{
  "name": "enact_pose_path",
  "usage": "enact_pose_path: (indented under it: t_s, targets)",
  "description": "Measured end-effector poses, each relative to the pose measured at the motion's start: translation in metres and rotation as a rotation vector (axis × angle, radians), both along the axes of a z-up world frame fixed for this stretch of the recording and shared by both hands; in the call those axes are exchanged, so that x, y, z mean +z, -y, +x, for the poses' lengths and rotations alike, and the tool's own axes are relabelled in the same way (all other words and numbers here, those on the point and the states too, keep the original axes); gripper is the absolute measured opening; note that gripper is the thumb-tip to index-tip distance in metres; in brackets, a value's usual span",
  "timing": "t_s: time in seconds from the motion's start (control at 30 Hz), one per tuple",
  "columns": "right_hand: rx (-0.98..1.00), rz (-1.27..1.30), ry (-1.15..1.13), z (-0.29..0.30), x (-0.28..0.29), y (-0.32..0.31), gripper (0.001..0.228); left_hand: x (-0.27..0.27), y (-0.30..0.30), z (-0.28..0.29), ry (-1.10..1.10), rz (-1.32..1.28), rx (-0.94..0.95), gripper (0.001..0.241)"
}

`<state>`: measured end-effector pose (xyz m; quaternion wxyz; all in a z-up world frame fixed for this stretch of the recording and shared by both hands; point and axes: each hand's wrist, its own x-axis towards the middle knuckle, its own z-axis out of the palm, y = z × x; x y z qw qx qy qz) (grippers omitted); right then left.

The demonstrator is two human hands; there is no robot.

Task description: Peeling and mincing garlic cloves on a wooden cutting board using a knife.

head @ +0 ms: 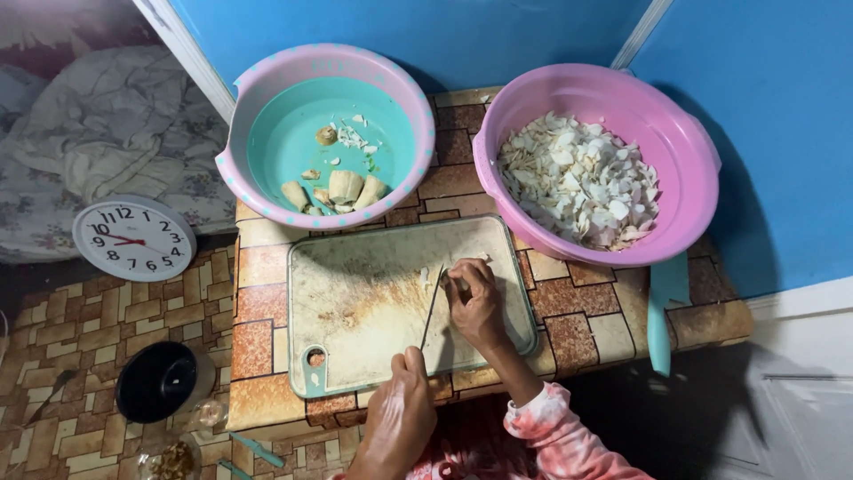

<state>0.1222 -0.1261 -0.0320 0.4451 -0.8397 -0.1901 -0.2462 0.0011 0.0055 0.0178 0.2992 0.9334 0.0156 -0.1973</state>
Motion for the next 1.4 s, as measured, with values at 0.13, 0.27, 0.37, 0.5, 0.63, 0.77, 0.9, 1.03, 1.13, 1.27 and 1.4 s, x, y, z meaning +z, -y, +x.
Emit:
enact_pose_path:
  t_s: [0.13,0.27,0.37,0.5,0.63,0.77,0.9,1.03,1.13,1.27,1.4]
  targets:
    - [0.01,0.012,-0.015,-0.001,0.002,-0.001,0.005,0.008,0.004,-0.006,-0.017,0.097,-0.03,0.021]
    - [-0.021,-0.035,-0.023,0.0,-0.003,0.0,0.004,0.0,0.004,-0.005,-0.015,0.117,-0.041,0.015]
    - [-0.019,-0.032,-0.02,0.001,-0.002,0.001,0.004,-0.007,0.004,0.001,0.008,0.131,-0.05,0.009]
    - [-0.013,-0.019,0.0,0.0,0.002,-0.001,0.005,-0.011,0.006,0.011,0.051,0.133,-0.074,0.014]
    - [0.026,-0.009,0.004,0.0,0.012,-0.002,0.006,-0.015,0.003,0.028,0.062,0.102,-0.105,0.025]
    - [0.009,-0.02,0.021,0.001,0.008,-0.001,0.007,-0.015,0.003,0.037,0.005,0.116,-0.078,0.024]
    - [-0.016,-0.041,0.022,-0.001,0.006,-0.001,0.003,-0.012,-0.004,0.029,0.033,0.045,-0.041,0.024]
    - [-0.047,-0.039,-0.001,-0.001,0.001,-0.002,0.007,0.001,-0.002,0.011,-0.013,0.014,-0.031,0.011]
    - [-0.068,-0.049,-0.038,0.0,-0.004,-0.001,0.012,0.002,0.001,0.003,0.031,0.012,-0.026,0.018]
    - [-0.063,-0.057,-0.025,0.001,-0.005,0.0,0.012,-0.003,0.003,0.003,-0.01,0.042,-0.021,0.008]
    - [-0.074,-0.064,-0.024,0.002,-0.007,-0.001,0.008,-0.012,0.003,0.01,0.034,0.06,-0.049,0.018]
